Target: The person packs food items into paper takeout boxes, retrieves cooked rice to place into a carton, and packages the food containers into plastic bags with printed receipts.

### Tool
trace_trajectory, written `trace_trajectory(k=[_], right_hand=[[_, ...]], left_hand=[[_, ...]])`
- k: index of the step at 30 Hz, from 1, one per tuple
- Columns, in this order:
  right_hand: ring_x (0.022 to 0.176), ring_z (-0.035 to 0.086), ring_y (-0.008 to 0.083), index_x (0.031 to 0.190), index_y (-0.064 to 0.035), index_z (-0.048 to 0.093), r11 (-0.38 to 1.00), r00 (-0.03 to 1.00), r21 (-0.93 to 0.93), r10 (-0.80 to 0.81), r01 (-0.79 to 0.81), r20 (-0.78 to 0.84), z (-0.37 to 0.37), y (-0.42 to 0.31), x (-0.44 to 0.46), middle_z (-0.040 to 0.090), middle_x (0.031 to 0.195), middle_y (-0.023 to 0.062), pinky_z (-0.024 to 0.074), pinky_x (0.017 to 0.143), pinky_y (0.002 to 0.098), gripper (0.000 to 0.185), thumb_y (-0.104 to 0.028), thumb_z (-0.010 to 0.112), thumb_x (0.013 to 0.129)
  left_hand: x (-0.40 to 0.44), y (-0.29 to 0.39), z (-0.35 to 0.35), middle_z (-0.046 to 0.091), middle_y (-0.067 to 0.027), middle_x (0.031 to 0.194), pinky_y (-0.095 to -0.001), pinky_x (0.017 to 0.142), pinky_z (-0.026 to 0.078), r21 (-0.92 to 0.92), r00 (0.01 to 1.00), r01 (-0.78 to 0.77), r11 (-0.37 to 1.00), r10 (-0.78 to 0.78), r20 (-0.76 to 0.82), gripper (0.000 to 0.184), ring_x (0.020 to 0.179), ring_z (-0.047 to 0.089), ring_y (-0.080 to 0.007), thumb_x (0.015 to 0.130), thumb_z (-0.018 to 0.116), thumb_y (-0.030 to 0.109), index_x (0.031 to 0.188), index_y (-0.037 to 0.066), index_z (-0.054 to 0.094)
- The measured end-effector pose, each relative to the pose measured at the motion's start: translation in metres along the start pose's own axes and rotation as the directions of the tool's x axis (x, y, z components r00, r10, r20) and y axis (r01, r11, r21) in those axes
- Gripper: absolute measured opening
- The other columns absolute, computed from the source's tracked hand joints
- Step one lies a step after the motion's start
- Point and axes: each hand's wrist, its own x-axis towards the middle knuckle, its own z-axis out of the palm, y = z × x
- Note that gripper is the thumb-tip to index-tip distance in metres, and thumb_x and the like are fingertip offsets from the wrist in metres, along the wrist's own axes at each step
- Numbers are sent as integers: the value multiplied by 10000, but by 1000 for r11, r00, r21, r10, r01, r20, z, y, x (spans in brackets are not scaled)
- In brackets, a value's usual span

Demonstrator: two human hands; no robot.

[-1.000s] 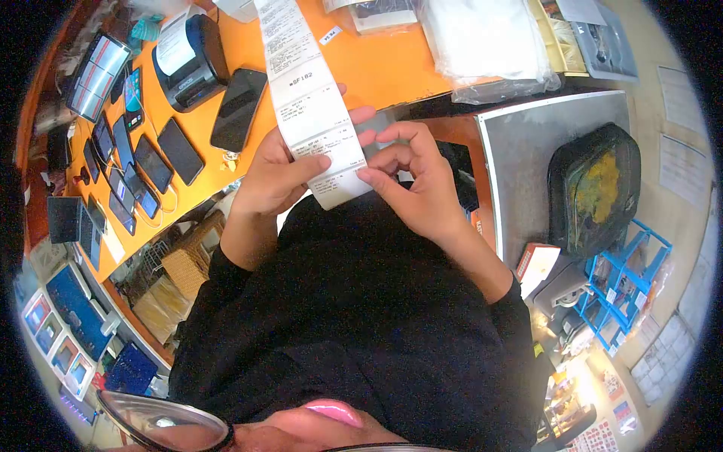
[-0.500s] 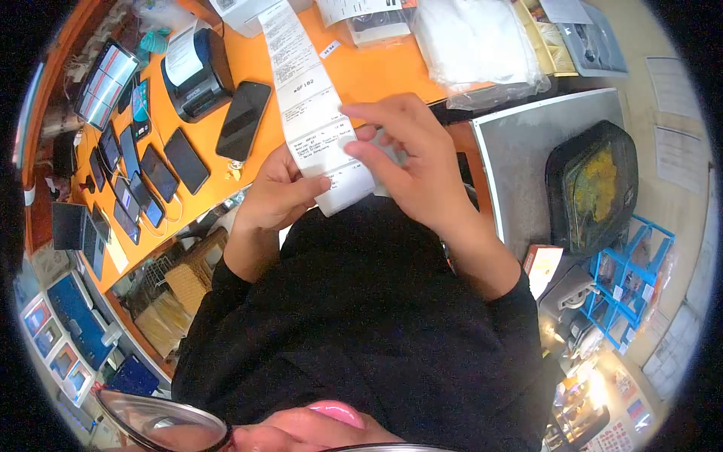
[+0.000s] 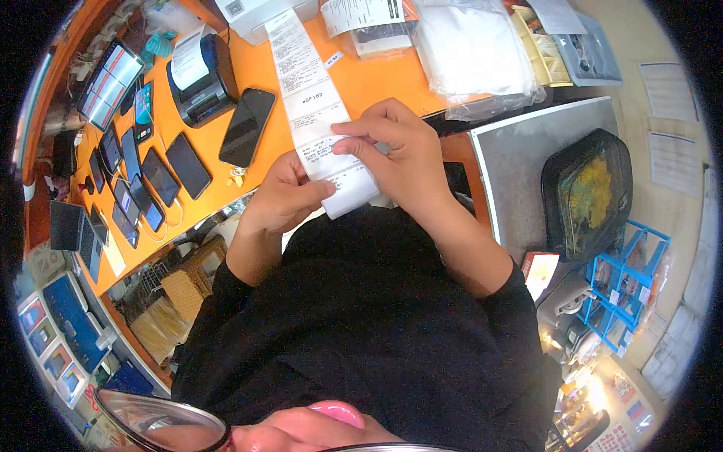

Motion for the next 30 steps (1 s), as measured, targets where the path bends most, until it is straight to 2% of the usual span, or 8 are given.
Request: trace_trajectory(k=[8,12,16,20,21,24,27,30], right_hand=[[851,583,167,882,-68,736,978,973,54,-195,203,-119,-8,-7,-22,595,868,66,465,758,272,149,-38,747,737],[880,610,159,881,-13,704,917,960,330,-150,224,-236,-40,-13,-50,653,925,95,469,776,269,119,-29,732,767],[831,601,145,926,17,671,910,950,400,26,106,-312,-97,-10,-109,642,895,97,481,748,262,112,36,675,816],[754,600,68,903,-33,702,950,746,307,245,-58,-619,-153,32,-195,685,833,26,480,692,217,93,-84,707,825],[755,598,55,910,-38,694,902,628,373,422,-219,-654,-172,47,-227,690,840,28,474,678,205,110,-93,718,818],[733,597,55,920,-27,670,924,316,349,381,-154,-869,-225,66,-312,683,840,23,454,640,192,119,-100,708,833],[680,543,45,918,-26,682,841,1,367,401,-398,-916,-267,93,-387,642,768,1,430,599,192,168,-154,731,820],[651,511,50,912,-13,682,789,-44,462,488,-406,-872,-281,113,-422,606,723,-19,417,587,204,226,-197,754,802]], left_hand=[[-7,1,5,562,-87,1236,-302,927,450,152,998,-44,987,36,55,553,1115,554,-164,789,537,-86,1325,-23,414],[-4,-17,5,538,-103,1270,-313,954,433,193,998,-44,980,36,47,586,1146,538,-181,780,531,-92,1342,-31,378],[11,-48,12,548,-140,1224,-341,895,497,329,991,60,942,-15,-137,547,1089,581,-229,814,473,-98,1337,8,350],[30,-81,25,539,-153,1218,-355,884,514,199,956,188,962,-133,-259,521,1063,591,-247,817,458,-112,1316,6,363],[34,-88,29,537,-156,1216,-357,887,515,198,957,181,963,-126,-263,513,1060,591,-252,818,456,-114,1309,5,369],[45,-104,32,539,-165,1218,-373,943,491,206,970,138,969,-91,-224,491,1100,573,-268,816,470,-97,1293,-19,383],[58,-108,36,535,-176,1241,-387,997,463,210,970,84,974,-32,-241,460,1147,552,-270,831,470,-87,1283,-32,406],[69,-111,50,536,-184,1243,-400,1015,456,217,957,2,976,61,-283,431,1163,544,-282,847,476,-77,1273,-47,422]])
